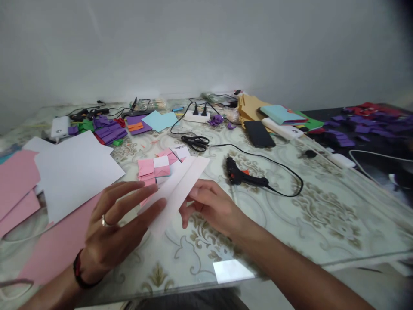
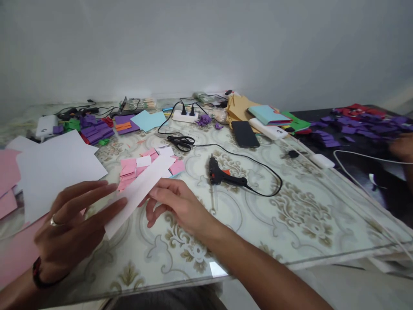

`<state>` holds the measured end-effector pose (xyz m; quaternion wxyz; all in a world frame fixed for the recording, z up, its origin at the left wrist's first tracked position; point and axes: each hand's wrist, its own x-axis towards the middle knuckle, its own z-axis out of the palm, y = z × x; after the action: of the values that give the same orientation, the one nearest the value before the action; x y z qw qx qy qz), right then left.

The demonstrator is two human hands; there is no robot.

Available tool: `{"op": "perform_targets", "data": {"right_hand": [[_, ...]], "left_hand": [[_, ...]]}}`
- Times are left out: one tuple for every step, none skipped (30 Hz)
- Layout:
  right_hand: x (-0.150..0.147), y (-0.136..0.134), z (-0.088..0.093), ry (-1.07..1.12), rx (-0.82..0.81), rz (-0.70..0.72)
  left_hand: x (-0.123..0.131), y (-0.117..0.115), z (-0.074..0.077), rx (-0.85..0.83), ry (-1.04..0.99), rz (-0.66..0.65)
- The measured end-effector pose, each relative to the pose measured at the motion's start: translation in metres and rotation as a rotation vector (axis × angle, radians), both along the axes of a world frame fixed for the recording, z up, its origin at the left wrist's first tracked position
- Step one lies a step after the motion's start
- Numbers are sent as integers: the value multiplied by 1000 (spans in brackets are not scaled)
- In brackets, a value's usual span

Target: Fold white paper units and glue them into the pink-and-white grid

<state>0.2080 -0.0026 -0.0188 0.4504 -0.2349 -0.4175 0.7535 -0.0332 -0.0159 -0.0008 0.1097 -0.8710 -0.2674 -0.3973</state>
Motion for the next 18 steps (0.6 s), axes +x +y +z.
{"op": "perform_targets", "data": {"right_hand": [[0,0,1,4,-10,-7],[0,-1,2,-1,-22,-15],[0,-1,2,-19,-32,-26],[-1,-1,2,-49,-41,-52],[-2,-1,2,-88,-45,-93],[-2,-2,2,-140,-41,-141],[-3,-2,2,-200,-34,-197],[-3,-3,3,-267,-21,-250],[-3,-3,3,-335,-7,-286],[-2,-4,3,-397,7,-301],[-2,-5,4,-449,20,-294],[-3,-6,5,-485,32,-278],[-3,-7,6,-507,43,-259],[-4,-8,7,-522,55,-240],[-6,-9,7,-535,64,-226],[-7,-10,8,-548,72,-213],[-8,-11,8,-560,82,-204],[-9,-12,7,-571,95,-202]], "left_hand": [[0,1,0,10,-1,5],[1,2,-1,19,5,10],[1,3,-2,31,17,13],[2,4,-2,45,40,17],[3,4,-2,58,63,24],[4,5,-2,62,71,37],[5,7,-2,46,55,55],[5,8,0,-4,13,78],[6,10,2,-99,-57,98],[6,11,4,-234,-147,112],[6,12,7,-415,-234,115],[6,13,10,-603,-314,89],[6,13,12,-782,-346,60],[7,13,14,-941,-343,24],[8,12,14,-1066,-303,-6],[10,11,13,-1155,-243,-15],[12,10,11,-1214,-181,-12],[13,10,7,-1244,-143,16]]}}
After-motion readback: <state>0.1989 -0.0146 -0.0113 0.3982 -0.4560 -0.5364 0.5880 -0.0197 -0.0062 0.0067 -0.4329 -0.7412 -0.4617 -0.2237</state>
